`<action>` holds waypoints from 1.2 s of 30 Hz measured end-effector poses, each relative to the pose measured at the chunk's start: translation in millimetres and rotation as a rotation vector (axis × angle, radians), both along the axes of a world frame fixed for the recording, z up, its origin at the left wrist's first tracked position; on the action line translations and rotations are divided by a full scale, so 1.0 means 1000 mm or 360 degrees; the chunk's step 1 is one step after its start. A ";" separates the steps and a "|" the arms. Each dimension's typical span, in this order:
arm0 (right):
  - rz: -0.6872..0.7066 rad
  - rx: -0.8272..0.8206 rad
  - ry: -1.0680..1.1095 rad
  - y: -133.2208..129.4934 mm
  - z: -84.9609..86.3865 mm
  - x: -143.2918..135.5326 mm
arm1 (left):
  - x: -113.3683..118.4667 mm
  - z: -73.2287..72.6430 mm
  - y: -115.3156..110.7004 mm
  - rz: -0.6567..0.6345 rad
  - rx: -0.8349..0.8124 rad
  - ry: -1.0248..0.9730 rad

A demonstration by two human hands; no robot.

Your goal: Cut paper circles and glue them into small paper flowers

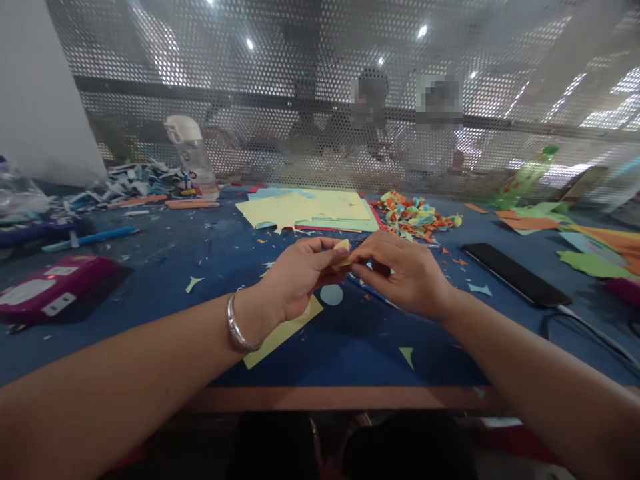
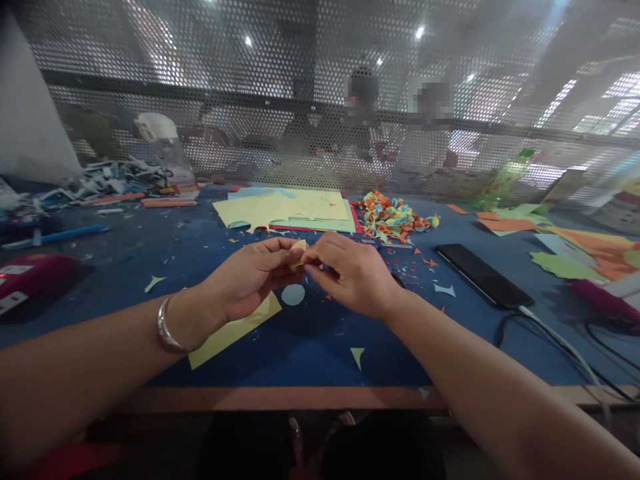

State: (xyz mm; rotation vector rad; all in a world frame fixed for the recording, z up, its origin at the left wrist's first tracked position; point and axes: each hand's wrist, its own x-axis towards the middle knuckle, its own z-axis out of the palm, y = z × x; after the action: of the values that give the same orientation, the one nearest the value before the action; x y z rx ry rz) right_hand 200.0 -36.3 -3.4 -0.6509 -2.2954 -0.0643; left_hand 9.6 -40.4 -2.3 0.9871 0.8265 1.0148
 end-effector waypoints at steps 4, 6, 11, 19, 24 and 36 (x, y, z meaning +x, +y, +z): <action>-0.0105 -0.0330 0.0229 -0.001 0.000 -0.002 | 0.000 -0.001 -0.002 -0.0035 0.0036 -0.0060; -0.0176 -0.0491 0.0271 -0.002 0.001 -0.003 | 0.001 -0.002 -0.001 -0.0049 0.0065 -0.0082; -0.0201 -0.0567 0.0243 -0.002 0.003 -0.001 | 0.002 -0.002 -0.001 -0.0041 0.0106 -0.0030; -0.0038 -0.0256 0.0060 -0.002 0.004 0.002 | -0.002 -0.002 0.000 -0.0122 0.0037 0.0012; -0.0114 -0.0437 0.0079 -0.004 0.005 0.000 | -0.002 -0.006 0.001 -0.0124 0.0131 0.0025; -0.0184 -0.0911 0.0415 -0.005 0.006 -0.003 | 0.003 -0.004 -0.008 -0.0018 0.0416 0.0140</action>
State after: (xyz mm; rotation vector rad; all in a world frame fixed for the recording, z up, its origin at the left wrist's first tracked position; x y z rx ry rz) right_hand 197.4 -41.0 2.4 -1.0115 -2.0168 0.6076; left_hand 12.1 -48.6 -6.7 1.2651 0.7716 1.0941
